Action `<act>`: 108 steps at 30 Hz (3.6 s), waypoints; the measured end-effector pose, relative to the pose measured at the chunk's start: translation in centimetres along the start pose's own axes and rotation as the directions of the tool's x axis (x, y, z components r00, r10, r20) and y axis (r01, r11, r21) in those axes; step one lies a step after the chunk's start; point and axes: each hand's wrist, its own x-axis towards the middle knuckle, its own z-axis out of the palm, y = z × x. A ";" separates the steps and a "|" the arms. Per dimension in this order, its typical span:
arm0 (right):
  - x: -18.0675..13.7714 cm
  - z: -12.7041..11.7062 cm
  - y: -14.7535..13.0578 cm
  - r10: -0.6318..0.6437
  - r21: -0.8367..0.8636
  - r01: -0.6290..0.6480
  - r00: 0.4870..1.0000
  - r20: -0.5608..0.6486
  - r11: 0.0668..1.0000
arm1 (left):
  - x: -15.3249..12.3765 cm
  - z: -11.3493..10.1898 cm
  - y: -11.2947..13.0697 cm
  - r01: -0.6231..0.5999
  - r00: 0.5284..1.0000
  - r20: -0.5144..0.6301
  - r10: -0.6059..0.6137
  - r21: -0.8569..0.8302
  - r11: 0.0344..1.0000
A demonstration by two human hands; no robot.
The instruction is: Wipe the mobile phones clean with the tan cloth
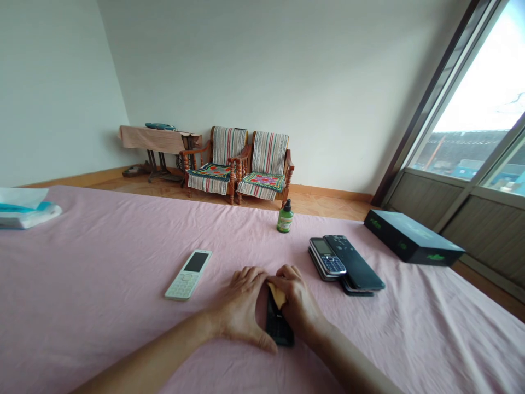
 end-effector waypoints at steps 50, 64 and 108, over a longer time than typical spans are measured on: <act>-4.5 -2.9 0.4 -0.023 0.039 0.020 0.997 0.077 0.999 | -0.2 0.1 -0.2 0.027 0.999 0.043 -0.028 0.016 0.999; -4.3 -1.6 1.3 0.033 0.044 -0.032 0.999 -0.022 0.998 | -0.3 0.0 0.3 0.021 0.999 0.026 -0.022 0.048 0.999; -5.4 -1.3 -1.5 0.071 -0.004 -0.071 0.997 0.025 0.997 | -0.4 0.9 0.3 0.039 0.997 -0.067 -0.035 0.063 0.997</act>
